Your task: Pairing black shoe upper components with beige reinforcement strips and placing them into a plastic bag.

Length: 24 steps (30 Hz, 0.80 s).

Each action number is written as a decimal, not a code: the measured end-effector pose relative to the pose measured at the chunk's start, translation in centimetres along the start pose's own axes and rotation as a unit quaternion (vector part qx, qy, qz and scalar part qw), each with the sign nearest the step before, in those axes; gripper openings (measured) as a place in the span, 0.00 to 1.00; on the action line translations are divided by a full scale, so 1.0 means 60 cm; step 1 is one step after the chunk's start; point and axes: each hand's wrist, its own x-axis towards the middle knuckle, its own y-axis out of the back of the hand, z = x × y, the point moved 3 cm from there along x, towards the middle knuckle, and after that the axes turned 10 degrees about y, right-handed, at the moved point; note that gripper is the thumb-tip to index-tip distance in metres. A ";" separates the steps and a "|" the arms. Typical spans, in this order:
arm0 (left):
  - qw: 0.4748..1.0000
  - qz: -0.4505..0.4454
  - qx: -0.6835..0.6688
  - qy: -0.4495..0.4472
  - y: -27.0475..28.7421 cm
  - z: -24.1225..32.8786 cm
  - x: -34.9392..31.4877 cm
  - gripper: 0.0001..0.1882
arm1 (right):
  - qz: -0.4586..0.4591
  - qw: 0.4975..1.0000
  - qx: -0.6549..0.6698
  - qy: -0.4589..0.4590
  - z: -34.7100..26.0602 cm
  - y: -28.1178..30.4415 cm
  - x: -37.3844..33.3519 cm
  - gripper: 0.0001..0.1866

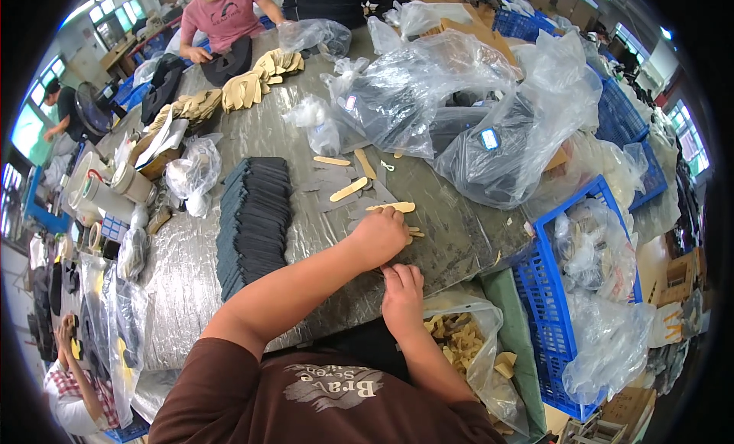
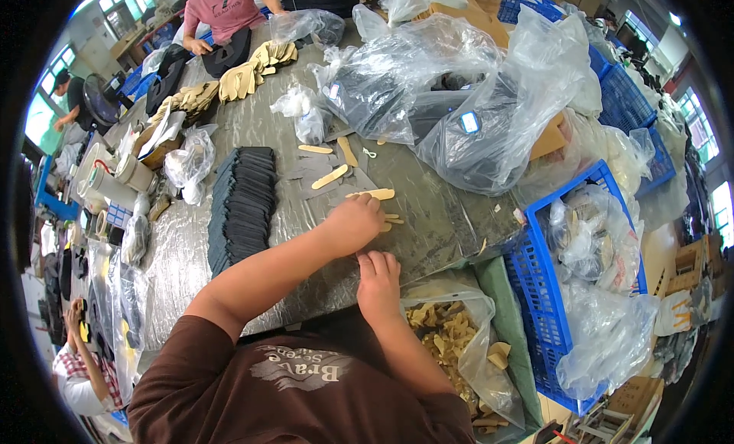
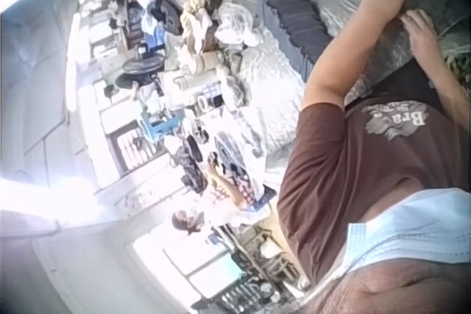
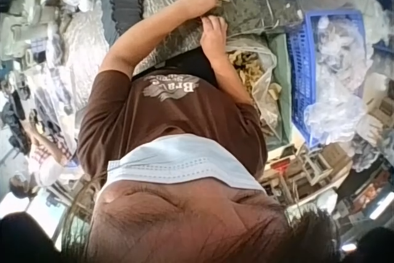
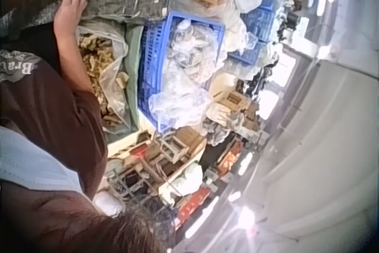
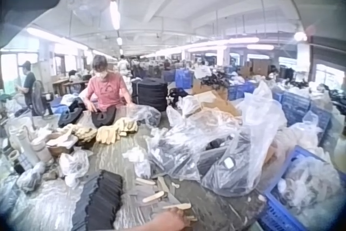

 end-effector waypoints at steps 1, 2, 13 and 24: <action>0.999 0.037 -0.034 0.004 -0.010 -0.008 -0.001 0.10 | 0.001 1.000 0.001 0.001 -0.002 0.001 -0.001 0.17; 0.995 0.074 -0.069 0.005 -0.006 -0.013 0.000 0.10 | 0.006 1.000 0.019 -0.008 0.001 0.000 -0.002 0.18; 0.944 0.082 -0.319 0.010 -0.009 -0.047 -0.075 0.11 | -0.003 1.000 0.020 0.002 0.002 -0.002 -0.003 0.18; 0.977 0.017 -0.199 -0.078 -0.001 -0.034 -0.077 0.05 | 0.056 0.998 -0.040 0.002 -0.006 0.010 0.009 0.18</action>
